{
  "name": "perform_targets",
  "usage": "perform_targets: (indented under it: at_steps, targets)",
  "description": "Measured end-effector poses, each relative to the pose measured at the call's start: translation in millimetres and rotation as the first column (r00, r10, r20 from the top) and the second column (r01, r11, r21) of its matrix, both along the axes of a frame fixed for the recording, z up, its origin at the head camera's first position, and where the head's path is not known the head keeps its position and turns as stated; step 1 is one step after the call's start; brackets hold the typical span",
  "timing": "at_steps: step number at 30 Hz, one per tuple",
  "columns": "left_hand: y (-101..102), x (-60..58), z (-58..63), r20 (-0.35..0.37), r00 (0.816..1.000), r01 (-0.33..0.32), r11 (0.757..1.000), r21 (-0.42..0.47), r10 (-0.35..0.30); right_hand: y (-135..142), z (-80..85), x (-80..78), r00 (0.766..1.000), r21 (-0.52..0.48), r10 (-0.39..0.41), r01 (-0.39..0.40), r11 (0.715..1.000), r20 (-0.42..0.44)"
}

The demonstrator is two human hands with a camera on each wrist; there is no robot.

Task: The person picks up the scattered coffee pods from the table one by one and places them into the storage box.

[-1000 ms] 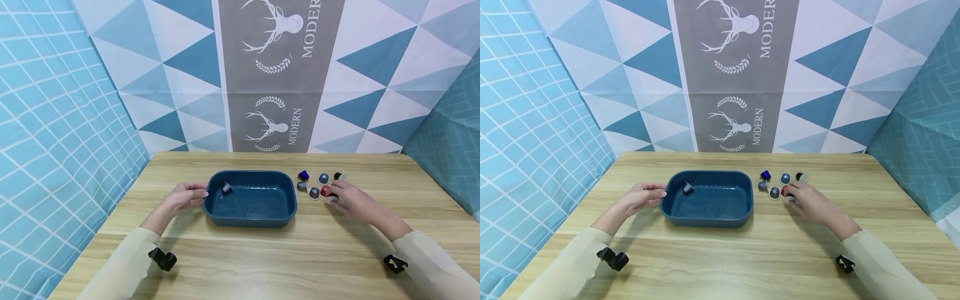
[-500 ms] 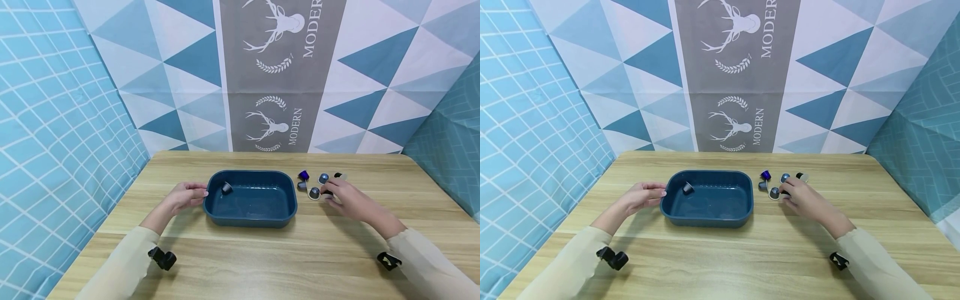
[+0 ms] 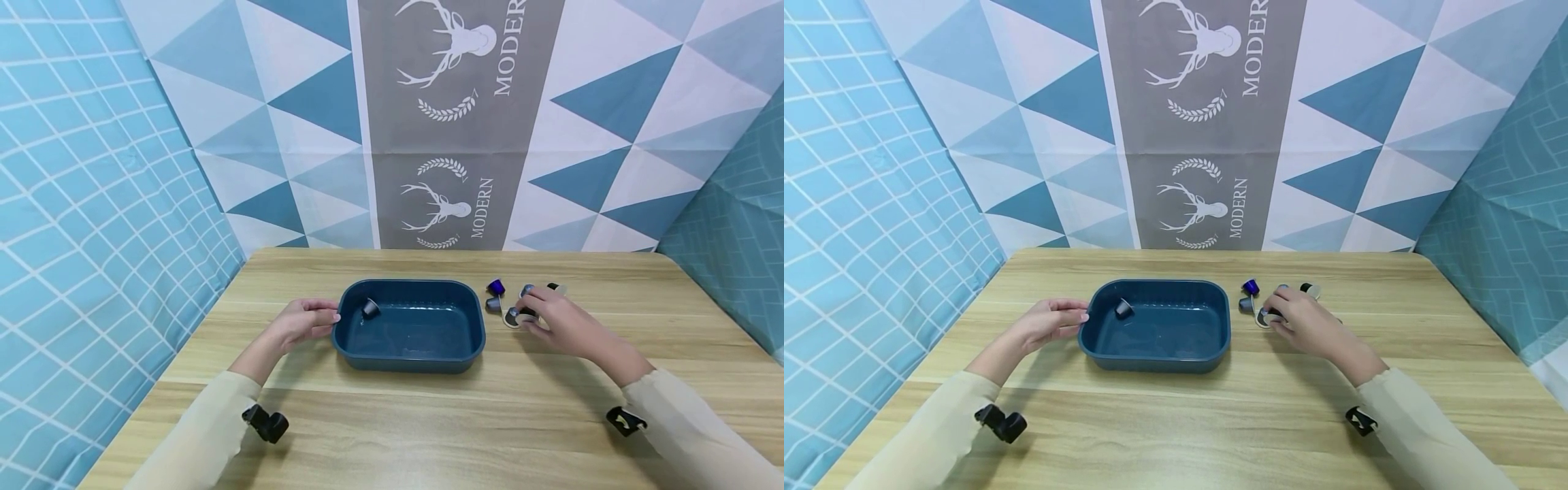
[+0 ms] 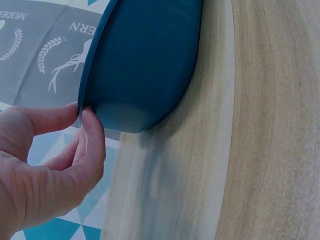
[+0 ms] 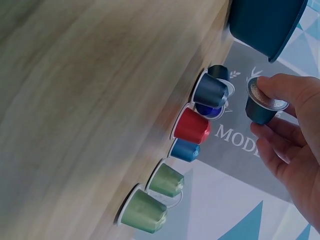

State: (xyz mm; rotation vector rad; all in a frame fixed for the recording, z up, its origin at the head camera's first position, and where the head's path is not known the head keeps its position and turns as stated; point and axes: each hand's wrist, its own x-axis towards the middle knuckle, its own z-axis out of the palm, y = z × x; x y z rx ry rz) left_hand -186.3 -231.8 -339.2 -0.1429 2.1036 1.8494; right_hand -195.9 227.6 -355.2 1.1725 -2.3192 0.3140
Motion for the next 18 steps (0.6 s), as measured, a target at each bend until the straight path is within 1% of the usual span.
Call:
perform_targets:
  at_steps: [18]
  targets:
    - [0.4, 1.3, 1.1, 0.003, 1.0, 0.0, 1.0, -0.005, 0.0, -8.5, 10.7, -0.5, 0.999, 0.022, -0.051, 0.051, 0.998, -0.011]
